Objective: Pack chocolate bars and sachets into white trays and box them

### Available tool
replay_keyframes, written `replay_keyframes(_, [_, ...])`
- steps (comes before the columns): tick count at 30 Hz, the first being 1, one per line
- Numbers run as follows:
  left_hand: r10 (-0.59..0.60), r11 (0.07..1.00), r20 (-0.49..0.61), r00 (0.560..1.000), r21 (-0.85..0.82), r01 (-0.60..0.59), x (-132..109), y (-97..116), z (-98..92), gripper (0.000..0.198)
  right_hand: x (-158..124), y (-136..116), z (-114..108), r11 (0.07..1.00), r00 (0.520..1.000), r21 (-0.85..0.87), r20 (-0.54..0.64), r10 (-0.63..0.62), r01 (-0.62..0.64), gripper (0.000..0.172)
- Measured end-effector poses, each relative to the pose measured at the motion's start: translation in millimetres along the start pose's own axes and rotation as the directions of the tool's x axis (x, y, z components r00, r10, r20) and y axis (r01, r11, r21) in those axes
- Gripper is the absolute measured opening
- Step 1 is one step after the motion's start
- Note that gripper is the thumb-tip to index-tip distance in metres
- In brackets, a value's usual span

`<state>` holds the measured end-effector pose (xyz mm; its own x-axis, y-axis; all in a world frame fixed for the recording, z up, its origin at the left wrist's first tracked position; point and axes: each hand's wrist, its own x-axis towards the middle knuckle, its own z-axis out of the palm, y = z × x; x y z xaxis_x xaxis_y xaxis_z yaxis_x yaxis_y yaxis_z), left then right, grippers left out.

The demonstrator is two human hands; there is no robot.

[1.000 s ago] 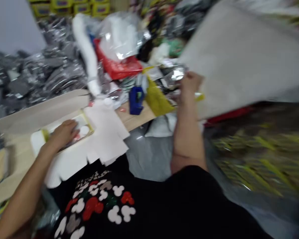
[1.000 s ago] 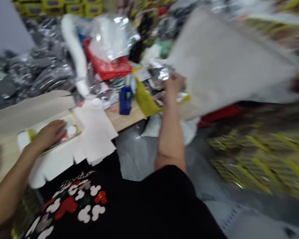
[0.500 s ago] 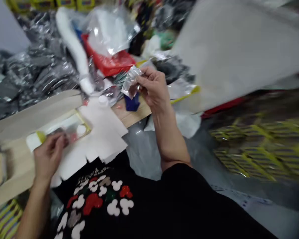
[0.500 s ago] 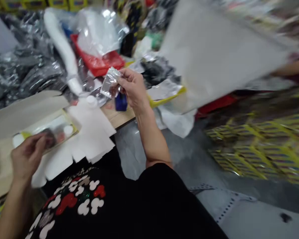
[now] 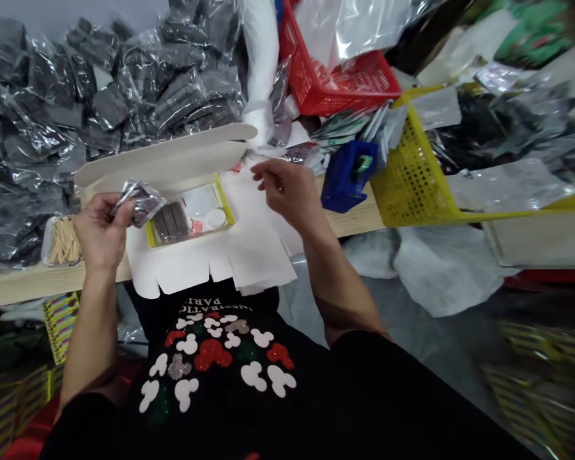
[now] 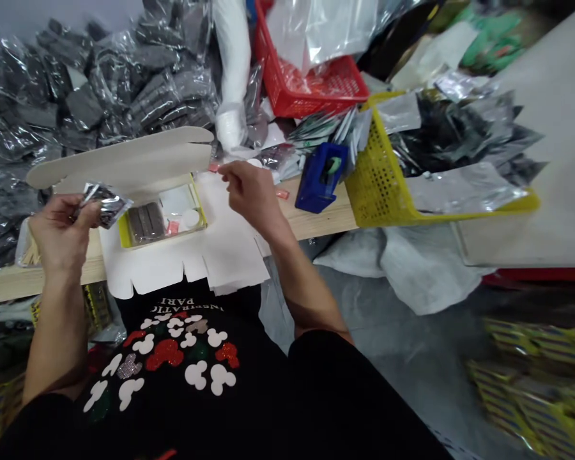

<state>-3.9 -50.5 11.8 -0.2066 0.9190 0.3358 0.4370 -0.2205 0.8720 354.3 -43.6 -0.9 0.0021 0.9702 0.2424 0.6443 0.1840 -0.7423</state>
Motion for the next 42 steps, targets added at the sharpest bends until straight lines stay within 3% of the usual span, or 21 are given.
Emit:
replay_keyframes(2, [-0.018,0.997,0.144,0.989,0.076,0.007,-2,0,15.0,0.017,-5,15,-11,0.999,0.999,-0.036,-0.040,0.028,-0.029,0.030])
replay_keyframes(5, [-0.065,0.956,0.389,0.919,0.287,-0.054,-5,3,45.7,0.020,-12,28,-23,0.996,0.994,-0.055,-0.085,0.066,-0.071,0.028])
replay_keyframes(7, [-0.067,0.906,0.446,0.893,0.402,-0.133,-8,4,58.1,0.027,-16,33,-29,0.993,0.991,-0.075,-0.104,0.079,-0.087,0.028])
replay_keyframes(9, [0.006,0.887,0.369,0.929,0.427,-0.175,-12,5,58.1,0.034,-21,36,-31,0.992,0.993,-0.097,-0.096,0.074,-0.083,0.028])
replay_keyframes(12, [0.138,0.917,0.028,0.990,0.374,-0.138,-16,0,38.6,0.027,-26,35,-24,0.994,0.998,-0.094,-0.017,0.059,-0.060,0.032])
replay_keyframes(14, [0.167,0.938,-0.216,0.962,0.335,-0.087,-13,-6,21.2,0.028,-23,31,-13,0.997,0.999,-0.064,0.034,0.036,-0.034,0.034])
replay_keyframes(16, [0.120,0.964,-0.293,0.949,0.261,-0.041,-2,-14,7.4,0.042,-11,24,2,1.000,0.999,-0.027,0.043,-0.006,0.008,0.037])
replay_keyframes(18, [0.034,0.988,-0.204,0.978,0.152,-0.003,13,-22,0.5,0.051,8,15,17,0.998,0.998,-0.005,0.021,-0.055,0.055,0.042])
replay_keyframes(20, [-0.023,0.997,-0.085,0.996,0.075,0.030,28,-29,0.2,0.046,32,6,29,0.996,0.996,-0.017,0.007,-0.085,0.085,0.045])
replay_keyframes(25, [-0.030,0.988,0.011,0.999,0.150,0.028,39,-35,12.1,0.028,69,-11,40,0.987,0.996,-0.140,0.045,-0.078,0.083,0.026])
replay_keyframes(31, [-0.037,0.960,0.194,0.980,0.280,-0.019,16,-31,17.9,0.028,61,-13,44,0.956,0.975,-0.207,0.127,-0.183,0.206,0.024])
replay_keyframes(34, [-0.067,0.951,0.268,0.961,0.309,-0.019,6,-27,13.5,0.022,56,-8,53,0.964,0.971,-0.164,0.151,-0.186,0.211,0.022])
replay_keyframes(39, [0.035,0.987,0.480,0.877,0.121,-0.106,-8,-19,-1.4,0.050,29,-4,59,0.993,0.964,0.025,0.241,-0.115,0.113,0.024])
replay_keyframes(42, [0.106,0.989,0.563,0.820,0.029,-0.148,-10,-17,-9.4,0.064,9,-2,50,0.975,0.936,0.071,0.274,-0.220,0.208,0.025])
